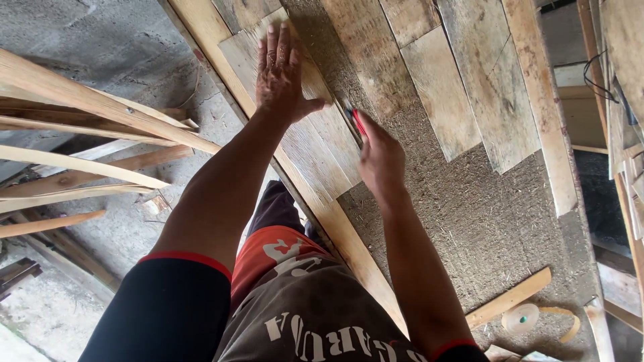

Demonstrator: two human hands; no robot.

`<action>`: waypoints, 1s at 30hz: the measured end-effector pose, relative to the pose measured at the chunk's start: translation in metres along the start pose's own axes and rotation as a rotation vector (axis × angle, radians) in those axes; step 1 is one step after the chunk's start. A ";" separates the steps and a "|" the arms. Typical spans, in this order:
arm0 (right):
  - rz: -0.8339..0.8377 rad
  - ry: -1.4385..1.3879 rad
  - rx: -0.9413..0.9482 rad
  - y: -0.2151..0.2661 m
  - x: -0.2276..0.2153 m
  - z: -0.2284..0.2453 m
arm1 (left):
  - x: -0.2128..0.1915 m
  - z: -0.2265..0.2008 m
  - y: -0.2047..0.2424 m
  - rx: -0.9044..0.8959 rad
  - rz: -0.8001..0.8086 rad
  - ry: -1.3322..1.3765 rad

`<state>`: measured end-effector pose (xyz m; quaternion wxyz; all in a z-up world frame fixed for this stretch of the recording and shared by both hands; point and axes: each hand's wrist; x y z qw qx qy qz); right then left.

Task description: The recorder is using a utility knife to score and cut thin wooden planks in a workshop.

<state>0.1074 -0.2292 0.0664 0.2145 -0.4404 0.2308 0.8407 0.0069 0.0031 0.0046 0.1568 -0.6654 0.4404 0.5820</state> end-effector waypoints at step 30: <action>0.321 0.299 0.040 -0.022 -0.003 0.018 | -0.001 -0.001 0.000 0.010 0.004 0.021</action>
Point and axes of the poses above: each hand's wrist, its own y-axis away from the middle knuckle, its own x-axis out of the palm, z = x × y, and after that the axes turned 1 degree about x, right-handed
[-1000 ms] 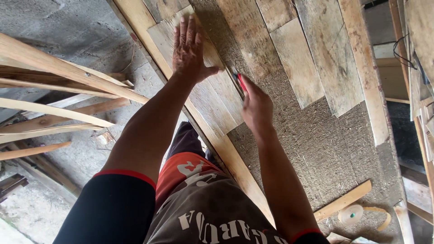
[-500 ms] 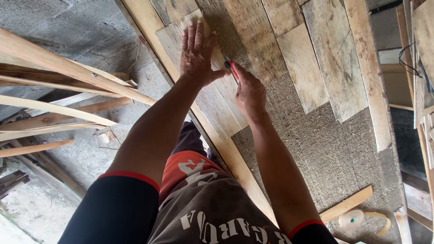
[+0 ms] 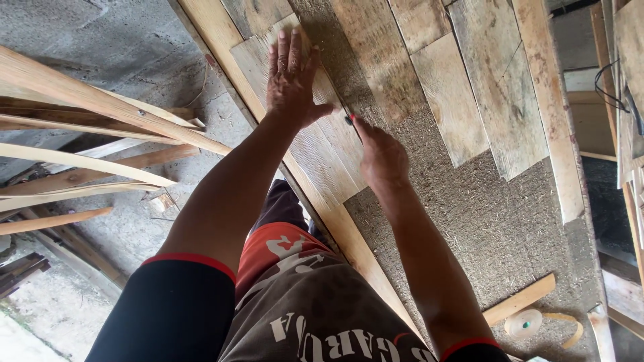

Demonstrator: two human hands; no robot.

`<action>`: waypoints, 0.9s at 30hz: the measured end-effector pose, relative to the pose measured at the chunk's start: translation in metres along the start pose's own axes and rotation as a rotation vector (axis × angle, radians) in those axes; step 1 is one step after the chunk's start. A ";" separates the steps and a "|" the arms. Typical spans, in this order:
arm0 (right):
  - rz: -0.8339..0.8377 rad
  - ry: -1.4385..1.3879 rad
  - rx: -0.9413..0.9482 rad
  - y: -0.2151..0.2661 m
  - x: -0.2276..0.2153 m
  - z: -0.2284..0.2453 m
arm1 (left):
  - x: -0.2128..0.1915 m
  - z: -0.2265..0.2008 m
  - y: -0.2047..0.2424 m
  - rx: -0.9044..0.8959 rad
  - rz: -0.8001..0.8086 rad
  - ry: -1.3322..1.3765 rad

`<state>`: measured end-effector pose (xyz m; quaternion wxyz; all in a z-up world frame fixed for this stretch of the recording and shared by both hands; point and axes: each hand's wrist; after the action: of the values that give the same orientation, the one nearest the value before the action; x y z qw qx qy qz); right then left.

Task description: The recorder is using a utility knife to score and cut thin wooden planks in a workshop.

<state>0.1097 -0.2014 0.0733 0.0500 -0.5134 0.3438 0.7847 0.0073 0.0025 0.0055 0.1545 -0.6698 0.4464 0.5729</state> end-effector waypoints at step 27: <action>-0.480 0.037 0.012 -0.019 0.089 -0.064 | -0.005 -0.004 0.004 -0.015 0.018 0.032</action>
<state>0.1251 -0.2492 -0.0260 0.2320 -0.5943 0.2174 0.7388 0.0067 -0.0003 0.0126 0.1373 -0.6758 0.4506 0.5669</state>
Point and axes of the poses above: each hand's wrist, its own y-axis away from the middle knuckle, its own x-axis out of the palm, z = x × y, and after that the axes turned 1 degree about x, right-handed
